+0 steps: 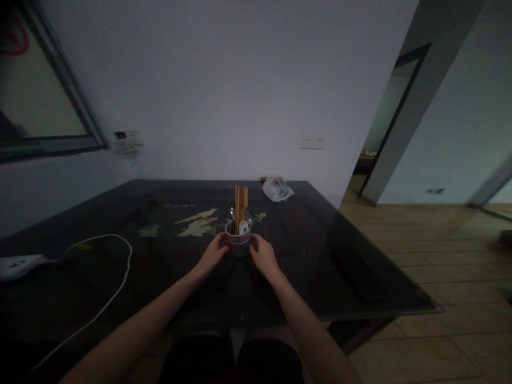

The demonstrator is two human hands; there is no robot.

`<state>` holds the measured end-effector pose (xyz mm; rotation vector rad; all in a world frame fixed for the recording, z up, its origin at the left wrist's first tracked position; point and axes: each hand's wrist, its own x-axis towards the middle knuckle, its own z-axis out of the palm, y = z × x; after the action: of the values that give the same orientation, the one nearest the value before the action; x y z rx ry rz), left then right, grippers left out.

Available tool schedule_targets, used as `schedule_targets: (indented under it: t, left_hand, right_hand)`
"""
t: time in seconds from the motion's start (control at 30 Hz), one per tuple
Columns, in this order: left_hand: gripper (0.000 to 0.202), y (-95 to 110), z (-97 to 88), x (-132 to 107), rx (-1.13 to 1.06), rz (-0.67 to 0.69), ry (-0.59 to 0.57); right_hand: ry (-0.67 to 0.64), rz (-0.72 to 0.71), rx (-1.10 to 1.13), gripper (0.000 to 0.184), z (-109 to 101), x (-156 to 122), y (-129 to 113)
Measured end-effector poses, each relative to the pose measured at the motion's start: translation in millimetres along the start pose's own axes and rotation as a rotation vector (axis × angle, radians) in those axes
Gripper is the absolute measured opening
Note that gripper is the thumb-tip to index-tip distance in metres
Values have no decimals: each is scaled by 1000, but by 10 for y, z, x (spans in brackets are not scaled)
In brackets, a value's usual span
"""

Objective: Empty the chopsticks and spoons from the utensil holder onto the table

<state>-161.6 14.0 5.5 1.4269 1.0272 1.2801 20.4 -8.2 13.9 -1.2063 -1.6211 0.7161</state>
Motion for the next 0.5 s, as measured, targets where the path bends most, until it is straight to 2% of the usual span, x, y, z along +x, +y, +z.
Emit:
schedule_targets:
  t: [0.5]
  left_hand:
    - [24,231,-54,-63,185,53,18]
  right_hand:
    - [14,-3,-84,26,-45,-10,-10]
